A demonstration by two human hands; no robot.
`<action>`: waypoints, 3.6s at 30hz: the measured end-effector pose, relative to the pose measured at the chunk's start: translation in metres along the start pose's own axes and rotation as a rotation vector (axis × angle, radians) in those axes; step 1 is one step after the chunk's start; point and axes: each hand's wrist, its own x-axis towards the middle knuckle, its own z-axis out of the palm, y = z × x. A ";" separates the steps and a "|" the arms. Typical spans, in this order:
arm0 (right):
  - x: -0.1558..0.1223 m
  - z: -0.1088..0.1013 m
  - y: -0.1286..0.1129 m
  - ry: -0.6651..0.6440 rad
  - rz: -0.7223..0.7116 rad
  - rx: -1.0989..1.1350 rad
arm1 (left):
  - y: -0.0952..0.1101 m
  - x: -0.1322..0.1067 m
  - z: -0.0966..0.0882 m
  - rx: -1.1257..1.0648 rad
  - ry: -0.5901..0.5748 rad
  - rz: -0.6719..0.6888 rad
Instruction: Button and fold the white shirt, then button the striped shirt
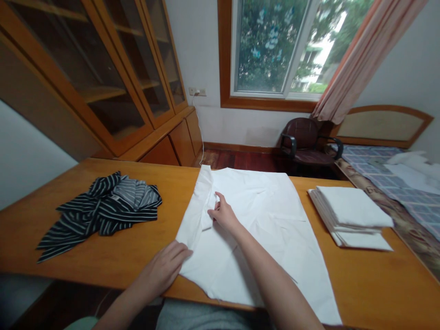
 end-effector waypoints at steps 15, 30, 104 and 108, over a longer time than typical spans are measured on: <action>0.070 -0.023 0.012 0.129 -0.164 -0.389 | -0.004 -0.002 0.003 -0.118 -0.041 0.092; 0.095 -0.012 0.007 0.207 -0.040 -0.341 | -0.023 -0.011 0.016 -0.044 -0.009 0.260; -0.051 -0.040 0.017 -0.120 -0.742 -0.890 | -0.113 0.201 0.046 0.169 -0.043 -0.149; -0.060 -0.024 0.017 -0.181 -0.718 -0.916 | -0.117 0.201 0.047 0.175 -0.055 -0.124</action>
